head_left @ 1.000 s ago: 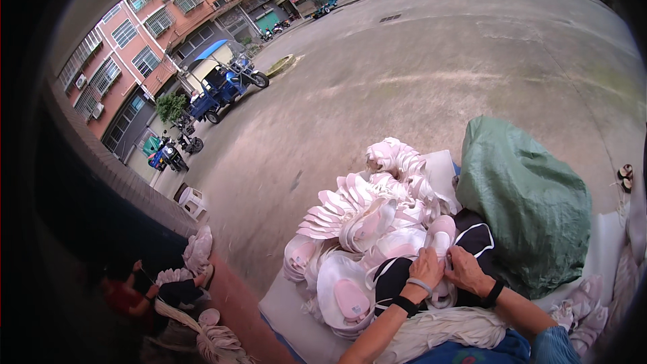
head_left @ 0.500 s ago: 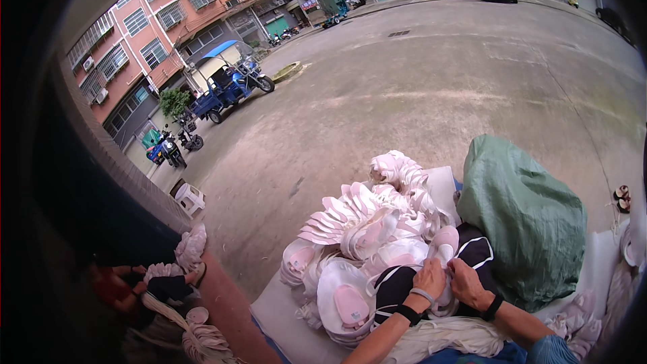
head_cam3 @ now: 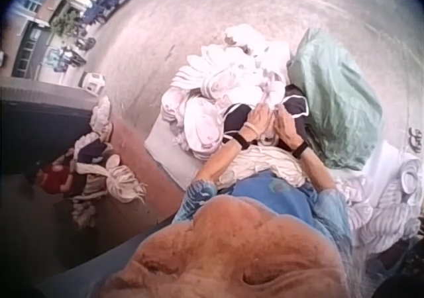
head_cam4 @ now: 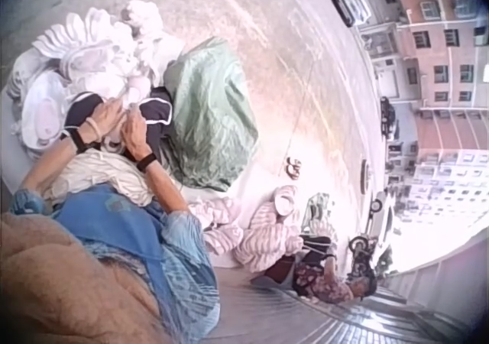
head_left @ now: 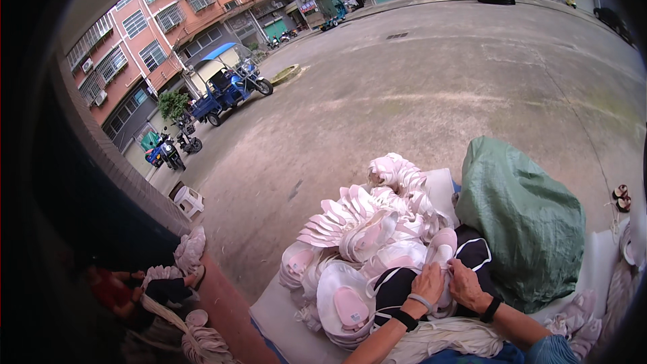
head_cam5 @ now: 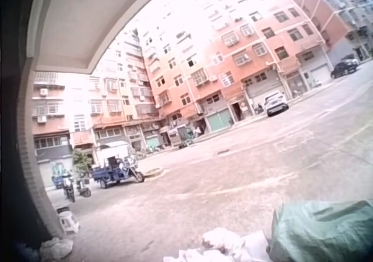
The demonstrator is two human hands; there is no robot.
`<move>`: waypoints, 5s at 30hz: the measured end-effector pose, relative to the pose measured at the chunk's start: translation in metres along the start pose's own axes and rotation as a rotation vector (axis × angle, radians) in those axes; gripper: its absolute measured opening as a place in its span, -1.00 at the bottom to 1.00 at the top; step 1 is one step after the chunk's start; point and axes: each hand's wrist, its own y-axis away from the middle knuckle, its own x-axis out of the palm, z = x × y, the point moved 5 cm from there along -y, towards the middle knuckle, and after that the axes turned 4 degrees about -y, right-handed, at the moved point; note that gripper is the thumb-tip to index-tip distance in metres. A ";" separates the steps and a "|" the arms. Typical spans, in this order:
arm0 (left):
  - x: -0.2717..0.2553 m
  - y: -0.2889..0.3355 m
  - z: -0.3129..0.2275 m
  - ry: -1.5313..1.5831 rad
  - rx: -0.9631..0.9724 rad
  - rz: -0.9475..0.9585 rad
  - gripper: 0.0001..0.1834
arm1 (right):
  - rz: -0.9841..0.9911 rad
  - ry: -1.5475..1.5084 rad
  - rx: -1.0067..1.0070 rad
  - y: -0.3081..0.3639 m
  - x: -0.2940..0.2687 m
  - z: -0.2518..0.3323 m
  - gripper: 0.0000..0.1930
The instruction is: The recorder is threading shoelaces into white and pink sneakers.
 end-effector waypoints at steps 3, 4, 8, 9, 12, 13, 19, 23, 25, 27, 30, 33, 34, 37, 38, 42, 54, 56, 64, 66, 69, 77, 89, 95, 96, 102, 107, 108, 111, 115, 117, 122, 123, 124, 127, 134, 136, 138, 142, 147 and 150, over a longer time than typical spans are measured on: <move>0.005 0.002 0.005 0.023 -0.009 -0.009 -0.78 | 0.054 -0.039 0.047 0.001 -0.001 0.002 -0.63; 0.008 0.002 0.006 0.012 -0.018 -0.004 -0.78 | 0.078 -0.014 0.039 0.002 -0.001 0.004 -0.62; 0.017 0.003 0.008 -0.011 -0.027 0.018 -0.79 | 0.096 0.024 0.008 0.002 0.000 0.008 -0.64; 0.016 0.002 0.005 -0.011 -0.025 0.019 -0.79 | 0.096 0.014 0.016 0.002 0.001 0.006 -0.65; 0.013 0.002 -0.003 -0.018 0.016 0.008 -0.79 | 0.051 -0.046 0.003 0.003 0.002 0.001 -0.65; 0.014 0.003 -0.004 -0.033 0.036 -0.001 -0.80 | 0.007 -0.096 -0.021 0.003 0.001 0.001 -0.64; 0.014 0.001 -0.006 -0.020 0.109 -0.037 -0.81 | -0.080 0.245 -0.118 0.004 -0.001 0.009 -0.69; 0.014 0.001 -0.003 -0.038 0.088 0.033 -0.83 | -0.121 0.353 -0.085 0.005 -0.011 0.015 -0.77; 0.014 0.003 -0.001 -0.025 0.098 0.012 -0.83 | -0.048 0.360 -0.139 0.005 0.000 0.006 -0.83; 0.013 0.004 0.001 -0.014 0.093 -0.015 -0.82 | -0.028 0.294 -0.141 0.003 0.005 -0.005 -0.86; 0.018 0.002 0.000 -0.038 0.088 0.041 -0.78 | -0.048 0.133 -0.188 0.002 0.001 -0.012 -0.92; 0.021 0.001 0.000 -0.048 0.060 0.040 -0.81 | -0.020 0.108 -0.132 0.003 0.003 -0.009 -0.91; 0.021 0.001 -0.002 -0.054 0.067 0.039 -0.81 | -0.014 0.123 -0.116 0.002 0.003 -0.008 -0.88; 0.015 -0.002 0.004 -0.030 0.057 0.065 -0.82 | -0.040 0.162 -0.131 0.001 0.000 0.005 -0.85; 0.014 -0.005 0.006 0.005 0.055 0.093 -0.82 | -0.084 0.194 -0.155 0.002 -0.006 0.011 -0.84; -0.004 -0.007 0.023 0.158 0.042 0.153 -0.79 | -0.148 0.231 -0.247 -0.004 -0.025 0.035 -0.85; -0.014 0.003 0.028 0.307 -0.103 0.181 -0.61 | 0.129 0.446 -0.526 -0.026 0.011 0.021 -0.91; -0.010 0.005 0.031 0.327 -0.087 0.161 -0.53 | 0.072 0.404 -0.473 -0.027 0.012 0.012 -0.89; 0.008 0.003 0.056 0.555 -0.021 0.251 -0.38 | 0.561 -0.208 -0.548 0.020 -0.013 0.136 -0.81; 0.005 0.010 0.055 0.364 0.311 0.016 -0.41 | 0.447 -0.277 -0.517 -0.002 -0.011 0.115 -0.81; 0.017 0.014 0.049 0.405 0.224 0.053 -0.45 | 0.370 -0.527 -0.178 -0.027 -0.016 0.088 -0.80; 0.021 0.010 0.044 0.146 -0.093 0.093 -0.40 | 0.107 -0.401 0.021 -0.038 0.005 0.038 -0.81; 0.018 0.002 0.035 0.022 0.007 0.200 -0.63 | 0.130 0.044 -0.063 -0.034 0.021 0.019 -0.78; 0.005 -0.004 0.038 0.082 0.023 0.158 -0.72 | 0.153 0.307 -0.042 -0.025 0.036 0.012 -0.76; 0.003 -0.004 0.038 0.103 0.017 0.166 -0.71 | 0.139 0.364 -0.070 -0.023 0.038 0.011 -0.78; -0.011 -0.009 0.036 0.098 0.010 0.247 -0.67 | 0.134 0.455 -0.105 -0.024 0.044 0.001 -0.81; -0.006 -0.006 0.046 0.094 0.029 0.251 -0.67 | 0.120 0.424 -0.088 -0.025 0.044 0.013 -0.79; -0.006 -0.005 0.045 0.119 0.033 0.209 -0.66 | 0.113 0.415 -0.073 -0.026 0.042 0.015 -0.78; -0.007 0.000 0.043 0.163 0.038 0.140 -0.65 | 0.116 0.469 -0.139 -0.025 0.047 0.014 -0.76; -0.011 0.000 0.041 0.215 0.052 0.074 -0.64 | 0.111 0.470 -0.162 -0.026 0.048 0.009 -0.74; -0.011 0.000 0.042 0.230 0.037 0.090 -0.64 | 0.106 0.447 -0.131 -0.027 0.049 0.007 -0.74; -0.005 -0.001 0.038 0.136 -0.026 0.147 -0.66 | 0.080 0.401 -0.074 -0.028 0.039 0.013 -0.75; -0.002 -0.003 0.038 0.101 -0.007 0.125 -0.66 | 0.085 0.408 -0.048 -0.030 0.038 0.012 -0.75; 0.000 -0.004 0.038 0.066 0.012 0.103 -0.67 | 0.086 0.409 -0.044 -0.031 0.038 0.013 -0.75; 0.007 -0.002 0.036 0.041 -0.038 0.174 -0.65 | 0.124 0.427 0.001 -0.031 0.040 0.012 -0.77; 0.010 0.005 0.035 0.027 0.040 0.033 -0.64 | 0.077 0.451 -0.006 -0.033 0.046 0.005 -0.79; 0.008 0.003 0.035 0.017 0.053 0.058 -0.66 | 0.076 0.448 0.017 -0.033 0.046 0.002 -0.78; 0.005 -0.002 0.036 0.030 0.043 0.131 -0.67 | 0.075 0.439 0.002 -0.033 0.046 0.001 -0.77; 0.000 -0.003 0.035 0.046 0.015 0.214 -0.71 | 0.068 0.413 -0.008 -0.032 0.046 0.001 -0.78; -0.008 -0.006 0.037 0.115 0.000 0.224 -0.69 | 0.086 0.408 -0.002 -0.034 0.047 0.002 -0.81; -0.010 -0.007 0.037 0.130 -0.001 0.246 -0.68 | 0.103 0.412 0.013 -0.031 0.046 -0.001 -0.83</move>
